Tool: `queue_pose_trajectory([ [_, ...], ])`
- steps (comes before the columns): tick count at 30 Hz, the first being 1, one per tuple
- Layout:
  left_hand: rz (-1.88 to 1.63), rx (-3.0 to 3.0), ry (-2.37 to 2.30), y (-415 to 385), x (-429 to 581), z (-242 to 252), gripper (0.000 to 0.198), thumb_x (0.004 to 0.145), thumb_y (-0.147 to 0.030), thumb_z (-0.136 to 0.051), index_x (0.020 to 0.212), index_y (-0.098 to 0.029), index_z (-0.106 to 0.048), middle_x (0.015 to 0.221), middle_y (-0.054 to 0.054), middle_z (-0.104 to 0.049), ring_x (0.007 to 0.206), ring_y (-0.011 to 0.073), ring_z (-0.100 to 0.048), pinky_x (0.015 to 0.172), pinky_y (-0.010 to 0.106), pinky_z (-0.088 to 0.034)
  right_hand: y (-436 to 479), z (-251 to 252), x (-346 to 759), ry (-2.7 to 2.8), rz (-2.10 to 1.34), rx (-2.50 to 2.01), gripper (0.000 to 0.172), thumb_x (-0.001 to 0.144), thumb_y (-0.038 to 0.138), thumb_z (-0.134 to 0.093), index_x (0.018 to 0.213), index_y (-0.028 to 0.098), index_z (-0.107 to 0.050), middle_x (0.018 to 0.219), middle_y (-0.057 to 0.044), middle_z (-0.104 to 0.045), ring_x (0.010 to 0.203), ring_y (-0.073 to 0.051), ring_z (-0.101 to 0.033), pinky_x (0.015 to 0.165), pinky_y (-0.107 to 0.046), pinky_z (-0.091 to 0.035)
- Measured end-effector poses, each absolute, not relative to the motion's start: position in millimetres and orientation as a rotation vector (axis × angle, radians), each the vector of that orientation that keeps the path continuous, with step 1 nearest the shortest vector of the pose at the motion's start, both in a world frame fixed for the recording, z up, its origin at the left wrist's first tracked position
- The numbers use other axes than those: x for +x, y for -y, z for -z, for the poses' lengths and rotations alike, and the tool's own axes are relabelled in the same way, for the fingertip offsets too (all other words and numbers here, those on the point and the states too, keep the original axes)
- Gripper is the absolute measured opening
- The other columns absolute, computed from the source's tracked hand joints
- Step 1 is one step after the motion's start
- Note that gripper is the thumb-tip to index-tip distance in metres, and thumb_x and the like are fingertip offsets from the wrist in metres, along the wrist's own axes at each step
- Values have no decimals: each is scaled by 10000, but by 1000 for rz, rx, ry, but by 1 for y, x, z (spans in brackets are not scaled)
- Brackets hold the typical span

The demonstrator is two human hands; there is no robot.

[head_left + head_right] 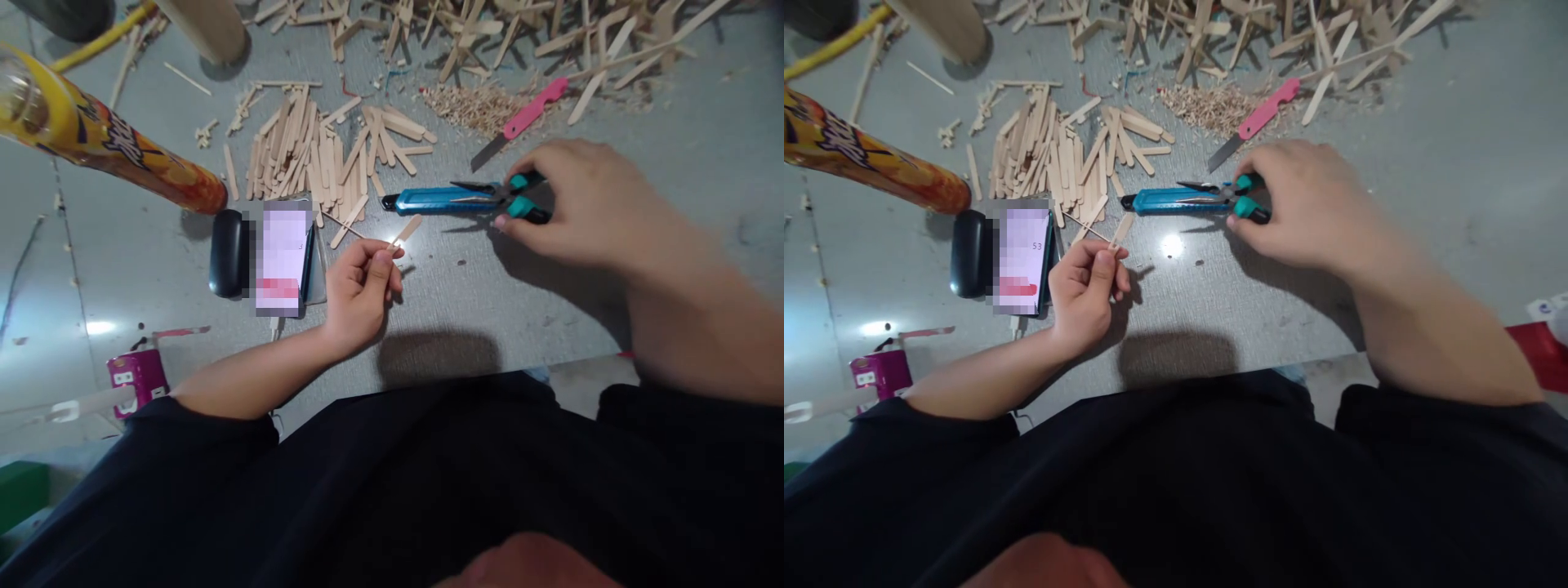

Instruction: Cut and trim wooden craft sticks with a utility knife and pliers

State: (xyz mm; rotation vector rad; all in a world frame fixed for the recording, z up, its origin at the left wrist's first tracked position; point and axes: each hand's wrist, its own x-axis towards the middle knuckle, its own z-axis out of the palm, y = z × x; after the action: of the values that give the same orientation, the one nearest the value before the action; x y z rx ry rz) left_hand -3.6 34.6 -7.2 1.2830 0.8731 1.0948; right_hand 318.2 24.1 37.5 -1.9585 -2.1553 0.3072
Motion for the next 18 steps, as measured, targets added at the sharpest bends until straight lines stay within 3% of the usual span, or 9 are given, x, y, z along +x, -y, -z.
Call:
queue_pose_trajectory([
  [2, -1117, 1330, -835, -34, -7, 12, 484, 1093, -703, -808, 961, -238, -769, 695, -24, -661, 517, 83, -496, 494, 242, -446, -20, -34, 311, 2125, -329, -1826, 376, 889, 459, -795, 1249, 370, -736, 1202, -101, -822, 1093, -399, -768, 949, -622, -633],
  [6, -1165, 1515, -814, -37, -13, 18, 482, 1146, -702, -710, 992, -258, -819, 873, 58, -760, 762, 179, -661, 723, 355, -605, -4, -36, 285, 2093, -448, -1623, 271, 908, 343, -785, 1178, 328, -763, 1118, -83, -866, 992, -362, -819, 882, -564, -661],
  [10, -1193, 1668, -681, -42, -16, 18, 379, 1135, -628, -758, 1040, -269, -834, 916, 70, -757, 829, 208, -697, 809, 399, -613, 11, -44, 267, 2088, -545, -1558, 263, 957, 278, -756, 1199, 376, -783, 1142, -43, -878, 1019, -342, -835, 930, -559, -679],
  [14, -1160, 1683, -662, -40, -16, 16, 320, 1106, -559, -821, 1007, -254, -821, 888, 57, -757, 784, 189, -685, 770, 369, -593, 12, -43, 268, 2096, -536, -1542, 267, 963, 293, -750, 1210, 383, -793, 1148, -47, -881, 1024, -351, -838, 932, -566, -684],
  [18, -1101, 1524, -851, -33, -11, 14, 375, 1157, -600, -742, 1043, -247, -796, 698, -12, -640, 565, 126, -545, 558, 288, -443, 6, -37, 277, 1978, -407, -1600, 236, 923, 323, -804, 1159, 337, -793, 1094, -69, -881, 984, -360, -843, 910, -561, -681],
])
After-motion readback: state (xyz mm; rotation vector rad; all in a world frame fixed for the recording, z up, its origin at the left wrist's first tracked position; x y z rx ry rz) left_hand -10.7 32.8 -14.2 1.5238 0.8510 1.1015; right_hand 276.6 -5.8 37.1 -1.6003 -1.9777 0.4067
